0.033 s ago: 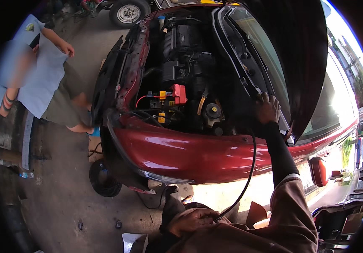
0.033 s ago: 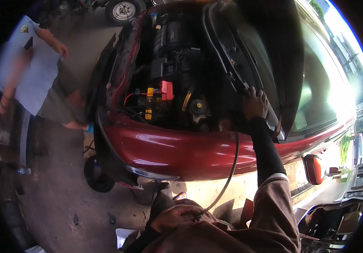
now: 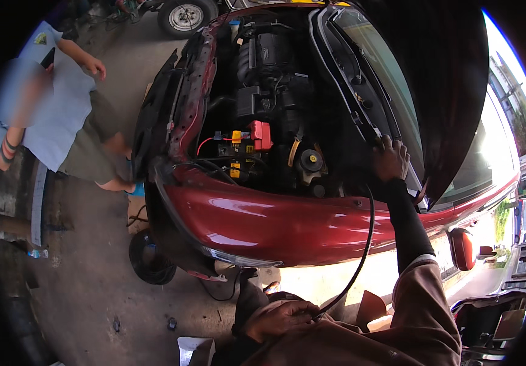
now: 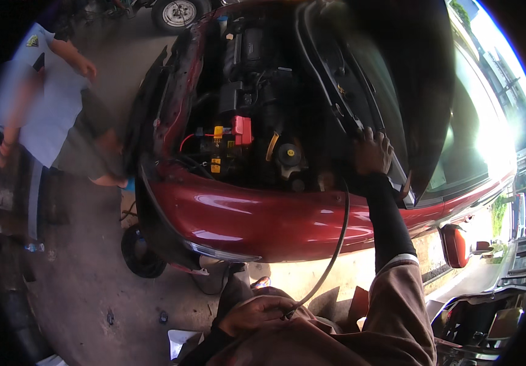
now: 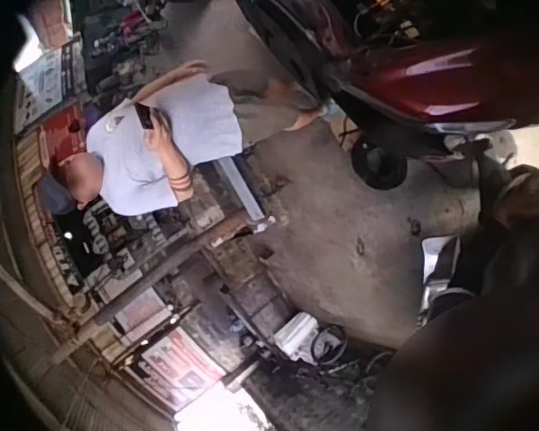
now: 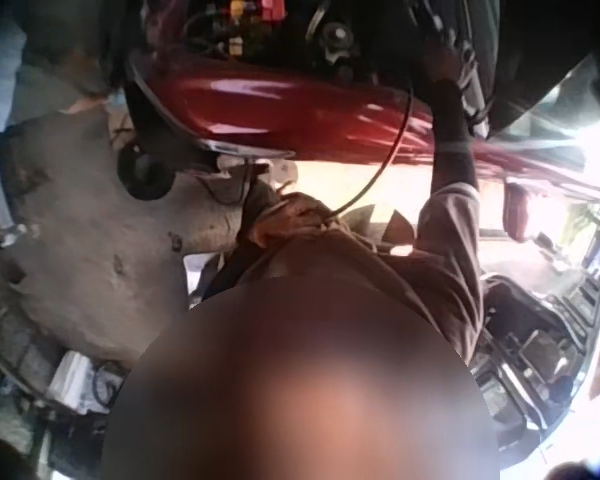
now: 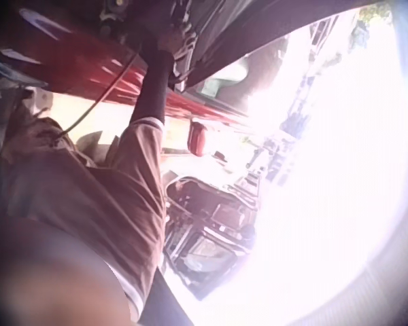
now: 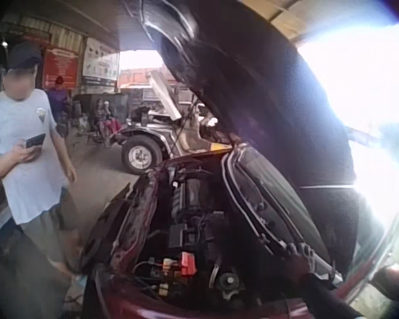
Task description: The person works on the car's electrical system under the open hood. They strip wire ends, connect wires to the battery terminals, and use pliers to secure connections.
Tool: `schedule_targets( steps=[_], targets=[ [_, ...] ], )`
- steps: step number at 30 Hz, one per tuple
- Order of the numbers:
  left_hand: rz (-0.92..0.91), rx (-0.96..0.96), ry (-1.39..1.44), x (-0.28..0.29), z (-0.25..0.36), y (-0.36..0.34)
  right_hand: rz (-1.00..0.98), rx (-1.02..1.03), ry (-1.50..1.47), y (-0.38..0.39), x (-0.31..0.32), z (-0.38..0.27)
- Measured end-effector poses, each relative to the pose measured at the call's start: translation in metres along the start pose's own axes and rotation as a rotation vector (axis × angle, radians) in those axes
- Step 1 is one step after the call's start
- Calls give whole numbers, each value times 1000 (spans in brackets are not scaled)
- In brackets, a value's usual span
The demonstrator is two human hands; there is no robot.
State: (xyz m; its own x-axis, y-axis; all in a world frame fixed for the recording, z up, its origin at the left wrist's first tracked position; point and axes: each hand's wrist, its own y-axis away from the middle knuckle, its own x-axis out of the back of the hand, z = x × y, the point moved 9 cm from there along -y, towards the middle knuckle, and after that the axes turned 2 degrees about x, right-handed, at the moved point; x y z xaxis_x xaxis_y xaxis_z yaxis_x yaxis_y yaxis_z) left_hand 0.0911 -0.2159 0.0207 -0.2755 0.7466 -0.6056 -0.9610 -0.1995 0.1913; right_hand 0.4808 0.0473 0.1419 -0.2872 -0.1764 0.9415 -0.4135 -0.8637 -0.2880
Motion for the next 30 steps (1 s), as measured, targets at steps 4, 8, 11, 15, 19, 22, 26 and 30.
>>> schedule_targets(
  steps=[4, 8, 11, 15, 19, 22, 26, 30],
  targets=[
    [-17, -101, -125, 18, 102, -6, -15, -18, 21, 0, 6, -6],
    [112, -363, 19, 69, 244, -10, 13, -39, 3, -7, 2, 4],
    [317, -805, -141, 141, 375, 6, 48, 11, 15, -8, -3, 5],
    [510, -1088, -208, 232, 488, 79, 327, 69, -142, 6, 32, -11],
    [691, -1095, -34, 289, 478, 131, 74, 126, -749, 30, 34, -67],
    [455, -969, -70, 290, 448, 103, -319, 300, -1005, 44, 7, -152],
    [648, -780, -100, 296, 394, 65, -475, 381, -885, 47, -25, -202],
    [953, -330, -569, 300, 350, 44, -747, 132, -1133, 63, -51, -151]
  ],
)
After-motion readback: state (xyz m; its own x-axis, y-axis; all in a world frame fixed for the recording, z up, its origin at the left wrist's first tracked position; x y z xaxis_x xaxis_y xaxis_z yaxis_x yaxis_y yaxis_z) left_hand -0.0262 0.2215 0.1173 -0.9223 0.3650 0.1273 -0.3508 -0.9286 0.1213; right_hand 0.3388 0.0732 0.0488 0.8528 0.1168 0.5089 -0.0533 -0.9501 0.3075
